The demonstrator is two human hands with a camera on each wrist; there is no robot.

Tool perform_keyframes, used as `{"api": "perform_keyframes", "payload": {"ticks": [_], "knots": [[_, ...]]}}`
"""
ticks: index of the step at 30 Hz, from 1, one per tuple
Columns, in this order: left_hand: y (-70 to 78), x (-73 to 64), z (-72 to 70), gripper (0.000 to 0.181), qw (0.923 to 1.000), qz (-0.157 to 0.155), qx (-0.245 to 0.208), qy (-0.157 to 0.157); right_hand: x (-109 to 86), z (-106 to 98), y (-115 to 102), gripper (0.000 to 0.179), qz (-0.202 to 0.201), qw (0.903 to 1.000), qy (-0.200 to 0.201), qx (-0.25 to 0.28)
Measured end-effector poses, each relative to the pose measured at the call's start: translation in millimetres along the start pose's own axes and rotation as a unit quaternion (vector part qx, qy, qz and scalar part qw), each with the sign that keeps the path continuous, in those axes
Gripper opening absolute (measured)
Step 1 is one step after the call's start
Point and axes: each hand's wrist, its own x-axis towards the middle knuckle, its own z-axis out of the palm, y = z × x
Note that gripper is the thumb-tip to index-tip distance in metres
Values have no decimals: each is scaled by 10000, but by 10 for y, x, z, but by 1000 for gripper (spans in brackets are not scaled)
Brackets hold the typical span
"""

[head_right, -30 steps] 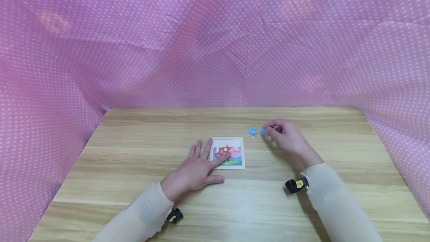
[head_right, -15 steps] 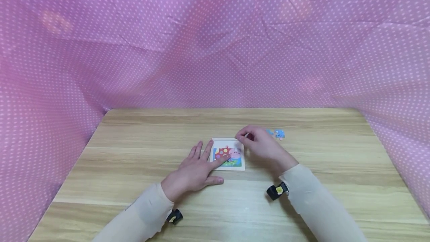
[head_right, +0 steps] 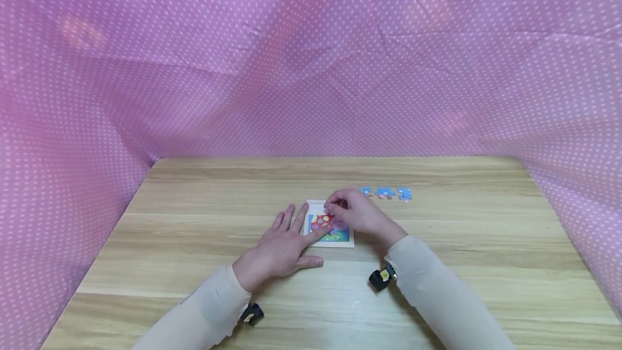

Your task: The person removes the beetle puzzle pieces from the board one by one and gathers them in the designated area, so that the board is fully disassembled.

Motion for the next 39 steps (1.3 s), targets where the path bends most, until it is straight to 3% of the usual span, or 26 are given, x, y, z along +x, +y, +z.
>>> {"api": "perform_keyframes", "payload": {"ticks": [21, 27, 39], "knots": [[-17, -20, -13, 69, 9999, 120, 41, 1, 63, 64, -55, 15, -20, 9991, -377, 205], [-39, -18, -17, 52, 9999, 84, -80, 35, 70, 81, -62, 15, -4, 9995, -297, 105], [-68, 9, -30, 50, 9998, 89, -104, 108, 107, 92, -34, 16, -57, 9997, -218, 118]]}}
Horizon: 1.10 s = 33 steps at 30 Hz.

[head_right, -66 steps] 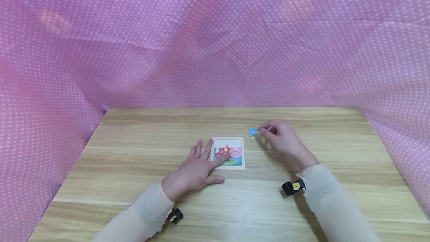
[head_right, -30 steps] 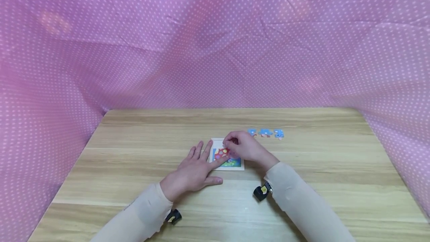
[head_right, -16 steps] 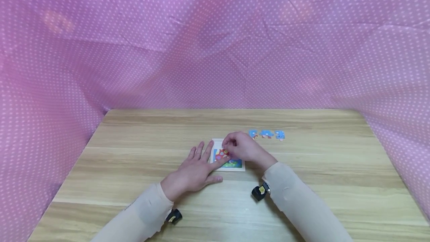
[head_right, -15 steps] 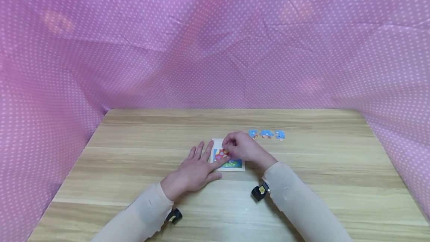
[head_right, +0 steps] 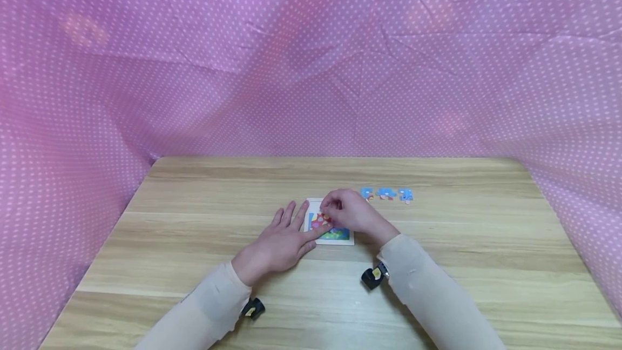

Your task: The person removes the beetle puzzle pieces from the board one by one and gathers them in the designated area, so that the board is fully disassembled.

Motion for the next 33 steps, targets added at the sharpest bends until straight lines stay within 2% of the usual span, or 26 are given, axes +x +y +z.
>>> {"api": "perform_keyframes", "payload": {"ticks": [5, 13, 21, 33], "knots": [[-9, 10, -1, 50, 10000, 8, 27, 4, 5, 2, -33, 14, -20, 9996, 58, -277], [-10, 23, -2, 49, 10000, 0, 78, -20, 101, -14, -56, 14, 13, 9977, -136, -667], [-3, 23, -14, 49, 9998, -44, 164, -64, 131, 1, -57, 14, 75, 9966, -225, -789], [-2, 21, -12, 49, 9998, -91, 162, -86, 133, -4, -122, 14, 401, 9956, -365, -760]]}}
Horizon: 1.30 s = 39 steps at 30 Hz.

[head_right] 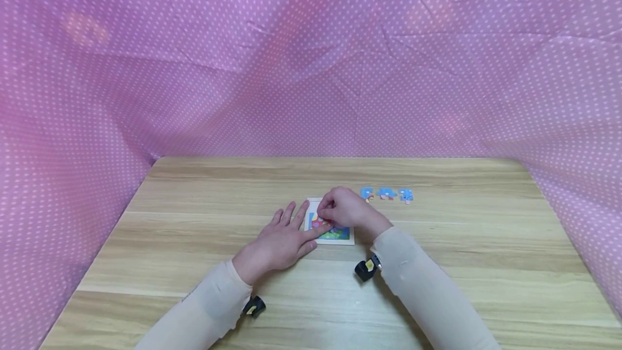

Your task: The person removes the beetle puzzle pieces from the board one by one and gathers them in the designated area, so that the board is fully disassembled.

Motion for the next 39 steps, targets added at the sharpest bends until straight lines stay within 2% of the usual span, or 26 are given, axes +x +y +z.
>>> {"api": "perform_keyframes", "payload": {"ticks": [6, 14, 30, 39], "knots": [[-5, 14, -4, 50, 10000, 10, 52, 3, -20, -8, -11, 12, 45, 9996, 82, 268], [2, 17, 1, 49, 9999, 9, 106, -3, -49, -9, -4, 12, -166, 9990, 127, 389], [5, -10, -20, 49, 10000, -32, -39, -12, -73, 15, 14, 10, -177, 9974, 197, 666], [10, -13, -20, 50, 10000, -12, -20, -9, -111, 39, 53, 12, -379, 9947, 225, 925]]}}
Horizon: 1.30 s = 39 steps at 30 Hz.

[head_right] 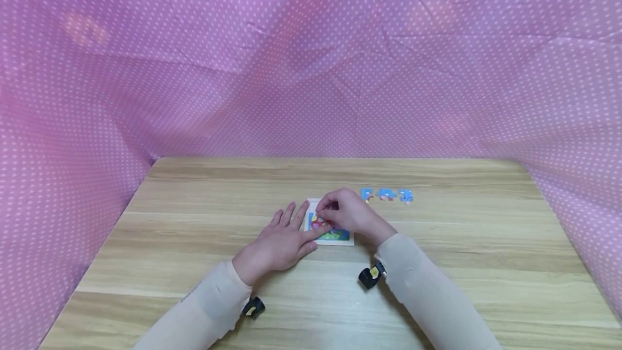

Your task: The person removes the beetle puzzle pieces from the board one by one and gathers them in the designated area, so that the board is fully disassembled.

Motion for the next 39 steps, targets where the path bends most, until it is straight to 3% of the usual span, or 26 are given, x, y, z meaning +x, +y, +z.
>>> {"api": "perform_keyframes", "payload": {"ticks": [8, 16, 27, 39], "knots": [[-3, 3, 5, 50, 10000, -17, 3, -8, -46, -80, -8, 19, 6, 9990, 258, 352], [2, -1, 4, 50, 9999, -77, -60, -47, -167, -185, -12, 17, -75, 9982, 577, -116], [6, -13, 1, 51, 9999, -118, -12, -48, -379, -350, 90, 16, -58, 9954, 909, -287], [4, 2, 11, 51, 9999, -103, 39, 1, -469, -459, 191, 15, -150, 9940, 1026, -360]]}}
